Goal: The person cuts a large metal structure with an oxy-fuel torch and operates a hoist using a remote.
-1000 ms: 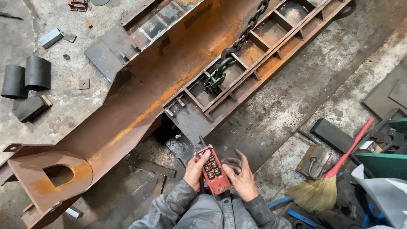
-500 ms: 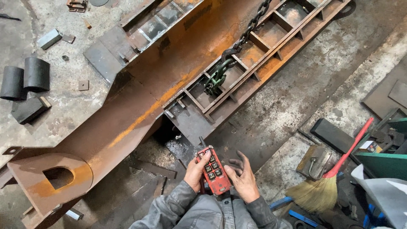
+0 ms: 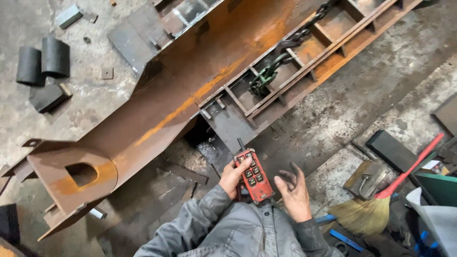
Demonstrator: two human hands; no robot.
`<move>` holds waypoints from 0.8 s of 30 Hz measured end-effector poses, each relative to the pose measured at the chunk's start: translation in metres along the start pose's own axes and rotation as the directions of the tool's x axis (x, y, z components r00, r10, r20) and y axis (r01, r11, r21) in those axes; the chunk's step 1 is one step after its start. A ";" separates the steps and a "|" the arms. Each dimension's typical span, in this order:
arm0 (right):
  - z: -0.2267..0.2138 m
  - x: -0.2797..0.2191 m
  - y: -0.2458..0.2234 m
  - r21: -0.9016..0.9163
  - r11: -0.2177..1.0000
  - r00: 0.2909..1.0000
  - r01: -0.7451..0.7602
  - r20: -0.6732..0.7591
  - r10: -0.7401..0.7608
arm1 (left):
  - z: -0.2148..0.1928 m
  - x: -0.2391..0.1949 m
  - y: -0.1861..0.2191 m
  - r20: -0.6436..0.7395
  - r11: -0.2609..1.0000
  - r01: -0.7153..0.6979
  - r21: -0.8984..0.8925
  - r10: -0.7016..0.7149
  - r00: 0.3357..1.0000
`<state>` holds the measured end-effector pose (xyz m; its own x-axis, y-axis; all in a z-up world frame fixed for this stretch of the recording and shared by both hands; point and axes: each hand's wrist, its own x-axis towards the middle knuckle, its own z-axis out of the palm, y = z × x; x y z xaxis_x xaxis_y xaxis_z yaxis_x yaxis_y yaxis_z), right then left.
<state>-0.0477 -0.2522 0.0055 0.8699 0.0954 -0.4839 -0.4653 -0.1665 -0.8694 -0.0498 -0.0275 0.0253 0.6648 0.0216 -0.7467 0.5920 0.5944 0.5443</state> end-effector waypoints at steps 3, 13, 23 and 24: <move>0.005 0.001 -0.005 0.037 0.999 1.000 0.028 -0.005 -0.027 | -0.007 0.007 -0.001 -0.012 1.000 -0.001 0.005 0.001 1.000; -0.025 0.000 -0.021 0.121 0.989 0.990 -0.084 -0.102 0.097 | 0.002 0.027 -0.014 -0.071 0.999 0.013 -0.032 -0.015 0.997; -0.158 0.084 -0.023 0.348 0.932 0.973 -0.100 -0.160 0.164 | 0.111 0.092 -0.023 -0.056 0.995 0.012 -0.104 -0.017 0.998; -0.180 0.099 -0.024 0.348 0.931 0.966 -0.113 -0.182 0.185 | 0.124 0.109 -0.030 -0.089 0.996 0.000 -0.087 -0.008 0.996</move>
<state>0.0790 -0.4157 -0.0035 0.7838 -0.1171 -0.6099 -0.5880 0.1762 -0.7894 0.0615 -0.1428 -0.0251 0.6173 0.0885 -0.7818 0.5499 0.6621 0.5091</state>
